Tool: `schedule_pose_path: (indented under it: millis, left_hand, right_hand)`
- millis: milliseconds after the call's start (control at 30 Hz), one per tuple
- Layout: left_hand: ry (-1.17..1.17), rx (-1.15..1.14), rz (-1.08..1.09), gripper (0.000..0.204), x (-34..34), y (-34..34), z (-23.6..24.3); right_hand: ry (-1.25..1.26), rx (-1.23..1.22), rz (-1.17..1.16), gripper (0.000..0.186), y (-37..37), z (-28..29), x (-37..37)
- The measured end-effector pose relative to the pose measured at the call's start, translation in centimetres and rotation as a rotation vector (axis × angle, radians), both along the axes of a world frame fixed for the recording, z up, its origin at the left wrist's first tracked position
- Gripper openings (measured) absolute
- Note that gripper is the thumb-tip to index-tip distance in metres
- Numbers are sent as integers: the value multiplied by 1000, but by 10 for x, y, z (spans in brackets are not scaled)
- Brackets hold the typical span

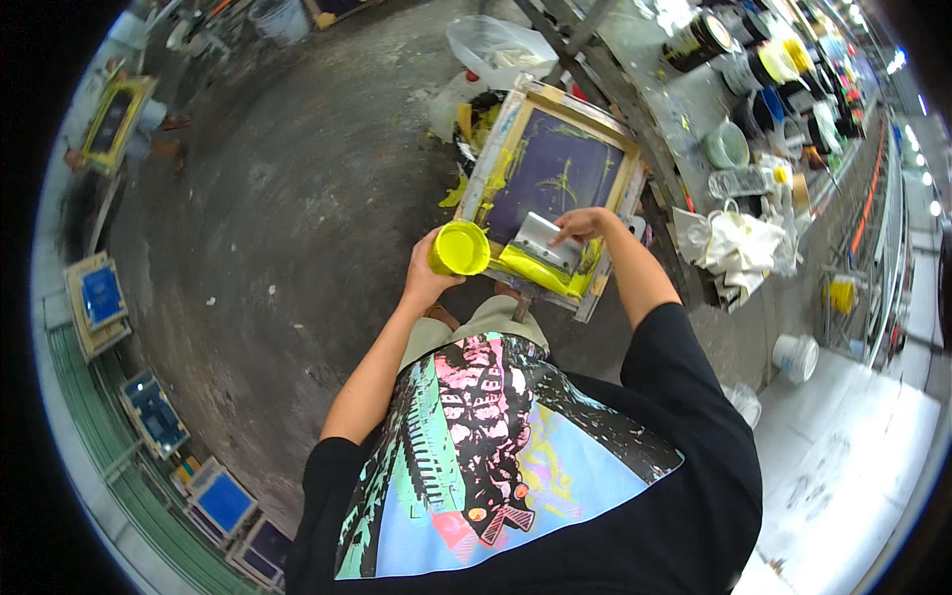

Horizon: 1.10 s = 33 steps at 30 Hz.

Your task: The person uses a squeegee to spread neon yellow ink across a screen printing frame, applying a design onto purple fabric pieces laid out on a conveyor. The person then refills the screen with ink from a container and continues printing.

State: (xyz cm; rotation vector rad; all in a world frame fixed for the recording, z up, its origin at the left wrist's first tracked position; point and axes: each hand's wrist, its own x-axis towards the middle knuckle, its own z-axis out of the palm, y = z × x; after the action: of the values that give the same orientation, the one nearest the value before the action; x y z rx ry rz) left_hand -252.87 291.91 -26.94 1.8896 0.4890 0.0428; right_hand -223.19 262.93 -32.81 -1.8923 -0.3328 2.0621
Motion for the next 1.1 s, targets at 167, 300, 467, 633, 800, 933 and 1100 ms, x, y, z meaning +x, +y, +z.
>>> schedule_pose_path:
  millis: [167, 300, 467, 633, 800, 933, 1100]
  left_hand:
    - [22, -27, -131, 103, 16, -14, 0]
    - [-43, -314, -163, 103, 55, -39, -13]
    - [-135, -668, -236, 98, 104, -61, 78]
    - [-154, -794, -196, 101, 120, -69, 109]
    - [-144, -946, -136, 103, 127, -70, 157]
    - [-343, -791, -26, 97, 137, -73, 155]
    - [-391, -628, 59, 91, 130, -68, 173]
  right_hand:
    - [39, 379, -482, 36, -6, 108, -19]
    - [-518, 579, -508, 23, -1, 219, -57]
    - [-1042, 711, -882, 24, -21, 277, -136]
    - [-1402, 903, -1021, 29, -8, 293, -172]
    - [-1611, 866, -1004, 30, 2, 296, -184]
    - [-1660, 884, -929, 30, 12, 294, -183]
    - [-1744, 848, -712, 34, 22, 294, -184]
